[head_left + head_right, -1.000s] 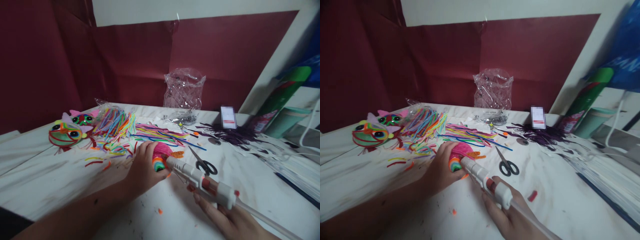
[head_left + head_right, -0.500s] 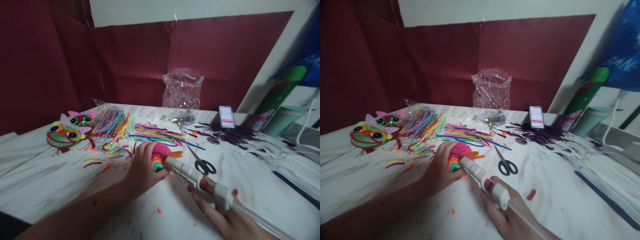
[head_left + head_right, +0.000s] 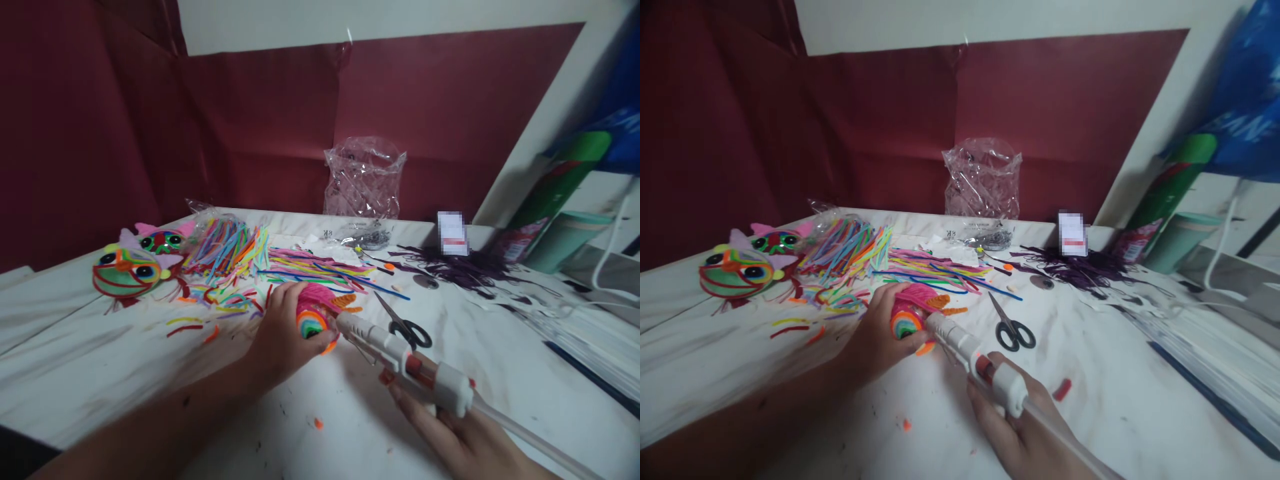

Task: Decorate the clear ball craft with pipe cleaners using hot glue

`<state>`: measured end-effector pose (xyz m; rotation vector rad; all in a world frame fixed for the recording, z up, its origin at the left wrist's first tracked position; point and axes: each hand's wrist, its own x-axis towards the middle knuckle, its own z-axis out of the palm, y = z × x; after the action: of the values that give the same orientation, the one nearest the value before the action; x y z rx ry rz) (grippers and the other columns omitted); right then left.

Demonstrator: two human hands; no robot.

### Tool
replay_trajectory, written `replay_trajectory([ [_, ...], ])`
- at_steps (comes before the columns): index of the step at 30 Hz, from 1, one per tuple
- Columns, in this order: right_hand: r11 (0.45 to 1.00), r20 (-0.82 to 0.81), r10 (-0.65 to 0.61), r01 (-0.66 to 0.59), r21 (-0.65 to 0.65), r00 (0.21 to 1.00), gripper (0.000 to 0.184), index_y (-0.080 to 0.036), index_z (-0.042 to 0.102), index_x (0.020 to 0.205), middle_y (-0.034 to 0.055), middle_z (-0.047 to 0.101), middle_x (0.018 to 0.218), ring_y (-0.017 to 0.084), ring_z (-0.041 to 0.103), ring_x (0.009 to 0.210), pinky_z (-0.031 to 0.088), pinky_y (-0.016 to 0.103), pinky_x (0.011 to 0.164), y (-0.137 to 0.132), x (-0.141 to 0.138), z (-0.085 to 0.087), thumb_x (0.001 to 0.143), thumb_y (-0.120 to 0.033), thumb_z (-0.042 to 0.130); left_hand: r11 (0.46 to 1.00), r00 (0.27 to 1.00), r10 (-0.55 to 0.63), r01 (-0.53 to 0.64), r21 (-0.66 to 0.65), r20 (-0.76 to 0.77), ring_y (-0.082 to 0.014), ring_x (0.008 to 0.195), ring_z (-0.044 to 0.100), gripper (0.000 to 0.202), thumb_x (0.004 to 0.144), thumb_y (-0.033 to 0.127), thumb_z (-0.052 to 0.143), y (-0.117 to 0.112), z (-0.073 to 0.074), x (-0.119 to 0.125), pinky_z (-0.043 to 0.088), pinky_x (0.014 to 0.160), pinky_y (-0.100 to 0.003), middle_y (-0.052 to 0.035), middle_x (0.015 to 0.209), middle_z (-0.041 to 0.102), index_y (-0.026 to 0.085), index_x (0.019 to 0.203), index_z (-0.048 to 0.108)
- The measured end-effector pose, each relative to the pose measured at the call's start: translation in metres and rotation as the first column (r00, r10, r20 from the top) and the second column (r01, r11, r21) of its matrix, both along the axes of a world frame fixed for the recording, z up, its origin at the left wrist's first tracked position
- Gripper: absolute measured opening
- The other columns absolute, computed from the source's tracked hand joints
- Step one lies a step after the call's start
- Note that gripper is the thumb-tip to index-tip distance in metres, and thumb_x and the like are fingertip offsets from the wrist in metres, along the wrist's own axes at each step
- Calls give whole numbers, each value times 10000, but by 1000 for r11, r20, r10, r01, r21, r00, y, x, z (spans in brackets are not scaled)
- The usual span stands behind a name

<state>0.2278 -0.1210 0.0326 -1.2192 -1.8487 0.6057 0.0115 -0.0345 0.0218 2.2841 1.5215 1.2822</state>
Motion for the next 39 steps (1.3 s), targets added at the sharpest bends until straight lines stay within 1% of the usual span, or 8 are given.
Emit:
replay_trajectory([
  [6, 1000, 20, -12, 12, -6, 1000, 289, -233, 601, 749, 31, 695, 652, 183, 657, 554, 572, 245, 540, 0, 3, -9, 858, -479, 495, 1000, 999, 19, -19, -13, 31, -303, 1138, 510, 620, 640, 370, 706, 0, 3, -3, 451, 964, -485, -112, 1151, 510, 188, 1180, 461],
  [12, 994, 44, -91, 94, -62, 995, 345, -215, 649, 885, 79, 747, 836, 243, 708, 784, 601, 278, 651, 0, 2, -13, 827, -532, 526, 1000, 1000, -22, 22, 15, -9, -310, 1176, 482, 687, 622, 338, 722, -1, 1, -3, 415, 1007, -493, -137, 1198, 492, 166, 1221, 434],
  [17, 995, 16, -40, 41, -87, 999, 320, -226, 631, 813, 55, 729, 742, 210, 692, 672, 591, 266, 614, 0, 1, -11, 847, -517, 502, 1000, 1000, -22, 22, 15, -1, -304, 1177, 481, 695, 631, 348, 723, -1, 1, -1, 414, 1010, -488, -137, 1203, 487, 168, 1231, 423],
  [24, 988, -71, -110, 102, -112, 991, 392, -219, 653, 844, 87, 749, 810, 238, 709, 735, 594, 297, 655, -2, -1, -13, 809, -588, 525, 1000, 1000, 14, -14, -20, 4, -303, 1170, 490, 691, 636, 389, 730, -2, 4, -1, 428, 996, -482, -131, 1191, 496, 172, 1221, 434],
  [27, 971, -91, -203, 189, -145, 975, 464, -211, 669, 916, 103, 754, 883, 248, 713, 740, 601, 323, 683, -4, -2, -16, 773, -635, 544, 1000, 1000, -10, 10, -10, 0, -308, 1180, 484, 700, 622, 372, 737, -3, 4, -1, 422, 1006, -485, -139, 1203, 494, 158, 1220, 441],
  [29, 959, -76, -248, 233, -160, 966, 511, -206, 672, 979, 108, 754, 915, 259, 717, 763, 603, 345, 716, -4, 0, -19, 768, -652, 536, 1000, 1000, -10, 10, -4, 2, -309, 1177, 490, 700, 613, 365, 743, -3, 4, -1, 424, 1006, -487, -136, 1201, 499, 159, 1213, 449],
  [32, 971, 10, -192, 192, -145, 981, 508, -209, 689, 975, 105, 756, 909, 277, 717, 814, 604, 355, 734, -2, 6, -23, 775, -645, 525, 1000, 1000, 7, -7, 2, 0, -307, 1167, 499, 694, 618, 378, 744, -2, 3, -1, 436, 990, -490, -129, 1195, 505, 175, 1212, 447],
  [39, 966, 150, -229, 243, -87, 962, 551, -198, 686, 1082, 119, 745, 979, 271, 723, 790, 614, 339, 682, 2, 19, -37, 813, -633, 480, 999, 1000, 23, -23, 27, 2, -300, 1126, 529, 693, 614, 391, 752, -2, 3, -1, 472, 945, -467, -114, 1159, 527, 192, 1208, 456],
])
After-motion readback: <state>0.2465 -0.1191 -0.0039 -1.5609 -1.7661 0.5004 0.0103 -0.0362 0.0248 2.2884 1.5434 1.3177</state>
